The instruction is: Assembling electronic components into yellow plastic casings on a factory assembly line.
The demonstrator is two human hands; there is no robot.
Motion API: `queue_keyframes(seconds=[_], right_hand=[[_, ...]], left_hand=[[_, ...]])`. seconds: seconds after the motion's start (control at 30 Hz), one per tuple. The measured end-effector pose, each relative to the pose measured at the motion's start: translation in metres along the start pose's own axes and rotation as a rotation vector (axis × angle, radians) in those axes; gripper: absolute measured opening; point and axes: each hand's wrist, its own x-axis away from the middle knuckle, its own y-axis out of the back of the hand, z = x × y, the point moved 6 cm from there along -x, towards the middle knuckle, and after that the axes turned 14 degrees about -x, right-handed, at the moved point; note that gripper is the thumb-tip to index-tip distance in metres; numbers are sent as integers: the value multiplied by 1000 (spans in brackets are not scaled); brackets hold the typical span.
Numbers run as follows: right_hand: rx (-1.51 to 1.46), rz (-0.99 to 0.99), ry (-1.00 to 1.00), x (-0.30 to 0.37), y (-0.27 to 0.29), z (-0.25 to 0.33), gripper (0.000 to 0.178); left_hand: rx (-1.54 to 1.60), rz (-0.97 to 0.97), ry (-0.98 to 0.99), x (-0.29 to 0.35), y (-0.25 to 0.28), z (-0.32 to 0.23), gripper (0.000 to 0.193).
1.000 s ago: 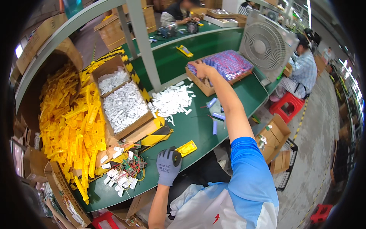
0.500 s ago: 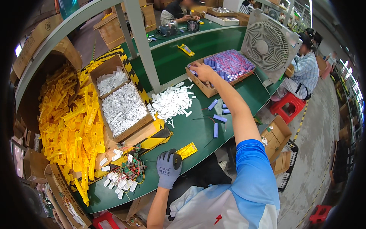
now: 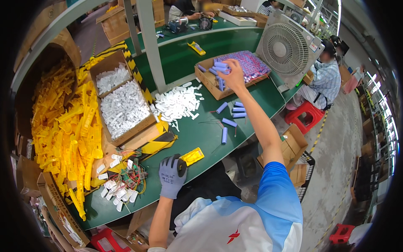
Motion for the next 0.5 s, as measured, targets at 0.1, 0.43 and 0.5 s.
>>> queue_keyframes(seconds=[0.1,0.43,0.5], right_hand=[[47,-180,145,33,42,40,41],[361,193,-26,150,4,50,43],[320,247,-64,150,6,54,45]], left_hand=[[13,1,-13,-1,-2,2,30],[7,-6,3,-1,-4,-1,27],[5,3,-5,0,-5,-2,28]])
